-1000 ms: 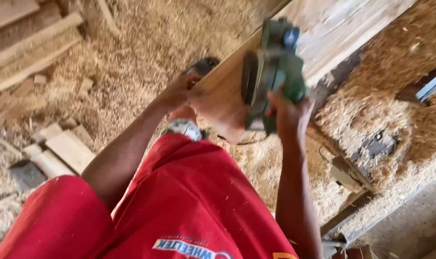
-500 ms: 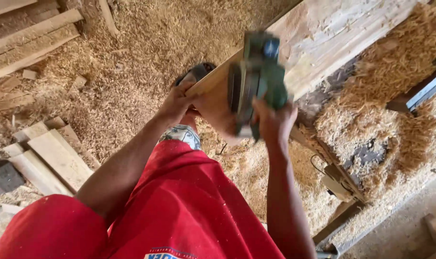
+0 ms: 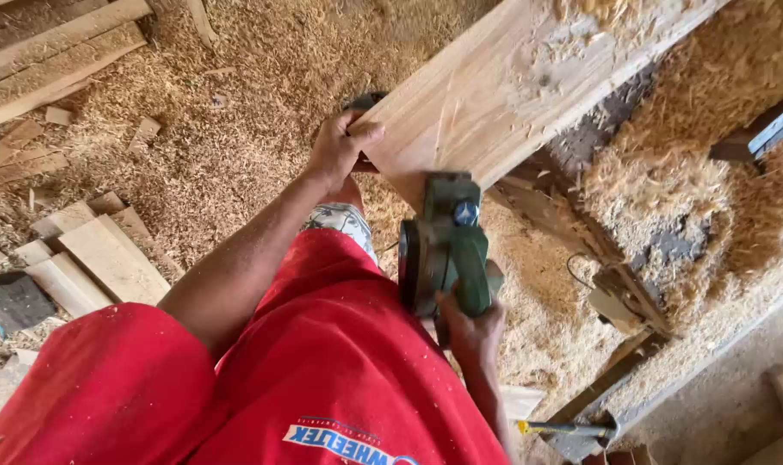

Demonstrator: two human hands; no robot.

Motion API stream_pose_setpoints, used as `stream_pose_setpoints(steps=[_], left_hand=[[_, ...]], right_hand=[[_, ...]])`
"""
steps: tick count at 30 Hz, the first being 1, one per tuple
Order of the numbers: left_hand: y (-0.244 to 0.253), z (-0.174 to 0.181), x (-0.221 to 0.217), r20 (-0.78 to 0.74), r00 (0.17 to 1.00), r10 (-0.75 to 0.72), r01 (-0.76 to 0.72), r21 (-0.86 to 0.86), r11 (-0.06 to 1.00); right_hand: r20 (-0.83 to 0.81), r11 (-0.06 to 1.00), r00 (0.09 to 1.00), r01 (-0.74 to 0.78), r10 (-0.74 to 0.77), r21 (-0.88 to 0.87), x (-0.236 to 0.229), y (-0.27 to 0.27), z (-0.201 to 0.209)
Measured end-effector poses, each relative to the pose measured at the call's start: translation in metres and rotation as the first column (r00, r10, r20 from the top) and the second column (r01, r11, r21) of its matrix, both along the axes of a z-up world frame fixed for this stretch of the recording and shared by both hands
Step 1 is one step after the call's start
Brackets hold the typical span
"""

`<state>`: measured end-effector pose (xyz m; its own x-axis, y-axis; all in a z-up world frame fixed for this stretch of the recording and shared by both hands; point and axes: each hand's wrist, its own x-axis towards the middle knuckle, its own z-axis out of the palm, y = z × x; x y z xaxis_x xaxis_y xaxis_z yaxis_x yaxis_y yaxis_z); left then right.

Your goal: Smoothing a wooden plank using an electric hand planer and repositioning it as needed

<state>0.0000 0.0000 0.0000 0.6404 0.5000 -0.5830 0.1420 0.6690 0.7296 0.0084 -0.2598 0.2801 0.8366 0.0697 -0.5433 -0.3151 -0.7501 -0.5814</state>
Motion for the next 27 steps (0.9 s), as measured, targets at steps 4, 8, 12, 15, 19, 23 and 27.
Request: stream_pose_setpoints(steps=[4,8,12,15,19,23,27], left_hand=[[0.000,0.073,-0.005,-0.049,0.997,-0.062,0.066,0.090,0.994],[-0.005,0.105,-0.004,-0.057,0.998,0.003,-0.005,-0.022,1.000],[-0.011,0.095,-0.008,-0.034,0.999,-0.009,0.009,0.007,1.000],[0.005,0.132,0.006,-0.156,0.988,-0.018,0.025,0.045,0.999],[0.013,0.111,0.022,0.011,0.997,-0.077,0.076,0.107,0.991],[0.015,0.030,0.087,0.070,0.995,-0.077,0.084,-0.098,0.992],[0.005,0.038,0.079,0.102,0.988,0.120,-0.094,-0.230,0.969]], right_hand=[[0.057,0.996,0.998,-0.035,0.030,0.082,0.044,0.028,-0.025],[0.266,0.952,0.959,-0.170,0.100,0.254,0.125,0.113,-0.034],[0.312,0.923,0.943,-0.218,0.116,0.317,0.190,0.192,-0.007],[0.115,0.945,0.950,-0.303,0.289,0.125,0.214,0.200,0.025],[0.295,0.941,0.944,-0.225,0.146,0.252,0.170,0.126,0.031],[0.329,0.941,0.935,-0.221,0.130,0.257,0.097,0.072,0.027],[-0.016,0.993,0.996,-0.086,0.085,-0.079,0.046,-0.001,-0.015]])
